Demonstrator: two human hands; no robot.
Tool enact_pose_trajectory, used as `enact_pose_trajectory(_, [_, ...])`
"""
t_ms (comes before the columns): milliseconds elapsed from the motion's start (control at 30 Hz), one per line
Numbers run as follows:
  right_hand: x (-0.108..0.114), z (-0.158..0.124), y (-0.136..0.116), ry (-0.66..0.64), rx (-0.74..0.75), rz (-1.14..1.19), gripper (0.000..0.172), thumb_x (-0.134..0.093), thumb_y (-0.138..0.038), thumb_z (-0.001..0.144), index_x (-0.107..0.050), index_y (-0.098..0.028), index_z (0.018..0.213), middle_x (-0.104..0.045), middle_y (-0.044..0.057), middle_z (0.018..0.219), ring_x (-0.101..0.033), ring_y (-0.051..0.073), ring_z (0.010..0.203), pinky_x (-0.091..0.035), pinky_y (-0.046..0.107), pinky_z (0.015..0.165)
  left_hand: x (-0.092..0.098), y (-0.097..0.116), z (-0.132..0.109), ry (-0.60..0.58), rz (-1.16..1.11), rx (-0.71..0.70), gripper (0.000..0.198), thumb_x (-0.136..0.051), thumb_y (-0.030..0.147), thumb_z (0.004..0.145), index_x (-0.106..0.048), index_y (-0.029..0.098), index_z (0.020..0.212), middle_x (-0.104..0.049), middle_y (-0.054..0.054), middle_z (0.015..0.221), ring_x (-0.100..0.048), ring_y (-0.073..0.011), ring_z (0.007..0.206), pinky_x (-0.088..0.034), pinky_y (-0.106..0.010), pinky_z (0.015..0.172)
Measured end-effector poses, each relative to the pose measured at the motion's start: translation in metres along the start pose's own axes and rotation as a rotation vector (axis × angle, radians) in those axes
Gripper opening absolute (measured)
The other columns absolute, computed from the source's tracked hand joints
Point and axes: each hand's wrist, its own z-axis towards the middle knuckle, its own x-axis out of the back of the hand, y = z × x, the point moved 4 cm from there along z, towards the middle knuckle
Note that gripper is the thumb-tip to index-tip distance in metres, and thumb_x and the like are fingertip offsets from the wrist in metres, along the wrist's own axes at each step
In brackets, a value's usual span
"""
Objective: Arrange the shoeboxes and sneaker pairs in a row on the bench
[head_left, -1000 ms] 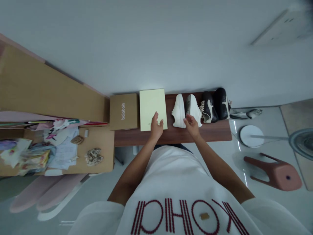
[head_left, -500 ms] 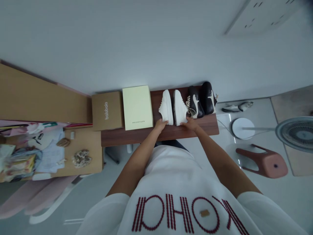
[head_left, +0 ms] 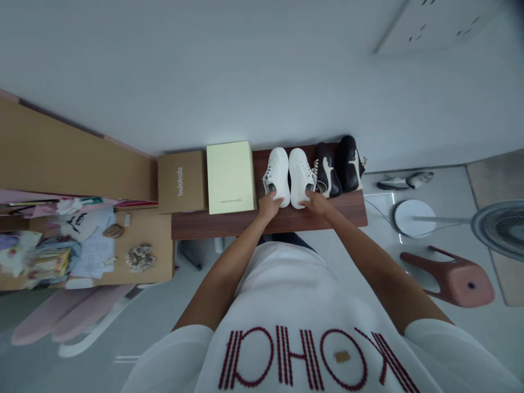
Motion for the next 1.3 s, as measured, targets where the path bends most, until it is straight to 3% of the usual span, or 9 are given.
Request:
enact_pose_trajectory(133, [0.01,-0.002,-0.023,-0.071,0.014,-0.216,0.031,-0.058,-0.039,0.107,-0.065,-0.014,0.124,-0.077,0.02,0.124,-0.073,0.031,0.114,-0.051,0.034,0.091,0.008,0.02,-0.005,-0.034,0.288,-0.141,0.034,-0.063,0.034,0.104,-0.073,0.018,0.132,-0.08,-0.015,0.127,-0.072,-0.032,0.124,-0.047,-0.04,0.109])
enact_pose_trajectory(300, [0.01,0.011,-0.047,-0.153,-0.024,-0.329,0.029,-0.052,-0.033,0.11,-0.063,-0.015,0.13,-0.074,0.021,0.135,-0.074,0.03,0.117,-0.054,0.034,0.092,0.01,0.036,-0.004,-0.049,0.471,-0.183,0.029,-0.055,0.028,0.106,-0.072,0.016,0.126,-0.08,-0.017,0.123,-0.072,-0.0299,0.12,-0.045,-0.039,0.102])
enact_pose_trajectory(633, [0.002,0.031,-0.067,-0.164,-0.043,-0.341,0.031,-0.043,-0.018,0.11,-0.063,-0.011,0.133,-0.072,0.024,0.137,-0.074,0.031,0.121,-0.056,0.038,0.099,-0.001,0.035,0.012,-0.047,0.471,-0.156,0.03,-0.051,0.021,0.106,-0.072,0.012,0.125,-0.079,-0.02,0.119,-0.072,-0.0296,0.115,-0.043,-0.038,0.097])
enact_pose_trajectory(833, [-0.004,0.037,-0.074,-0.126,-0.071,-0.281,0.035,-0.038,-0.01,0.107,-0.066,-0.01,0.127,-0.075,0.026,0.129,-0.076,0.031,0.117,-0.058,0.036,0.094,-0.005,0.031,0.018,-0.036,0.449,-0.14,0.035,-0.045,0.018,0.106,-0.073,0.01,0.126,-0.078,-0.022,0.12,-0.072,-0.0308,0.113,-0.043,-0.04,0.098])
enact_pose_trajectory(1100, [-0.011,0.039,-0.076,-0.081,-0.068,-0.263,0.034,-0.04,-0.009,0.105,-0.069,-0.009,0.123,-0.077,0.027,0.121,-0.078,0.03,0.111,-0.059,0.036,0.093,-0.011,0.03,0.023,-0.054,0.429,-0.12,0.04,-0.038,0.012,0.105,-0.076,0.013,0.121,-0.079,-0.02,0.117,-0.072,-0.0308,0.112,-0.045,-0.042,0.101])
enact_pose_trajectory(1300, [-0.011,0.038,-0.08,-0.068,-0.085,-0.234,0.037,-0.037,-0.006,0.105,-0.068,-0.008,0.124,-0.073,0.028,0.128,-0.073,0.031,0.117,-0.055,0.037,0.098,-0.009,0.027,0.017,-0.074,0.437,-0.1,0.035,-0.043,0.015,0.105,-0.073,0.013,0.123,-0.077,-0.021,0.121,-0.07,-0.0305,0.117,-0.046,-0.04,0.102])
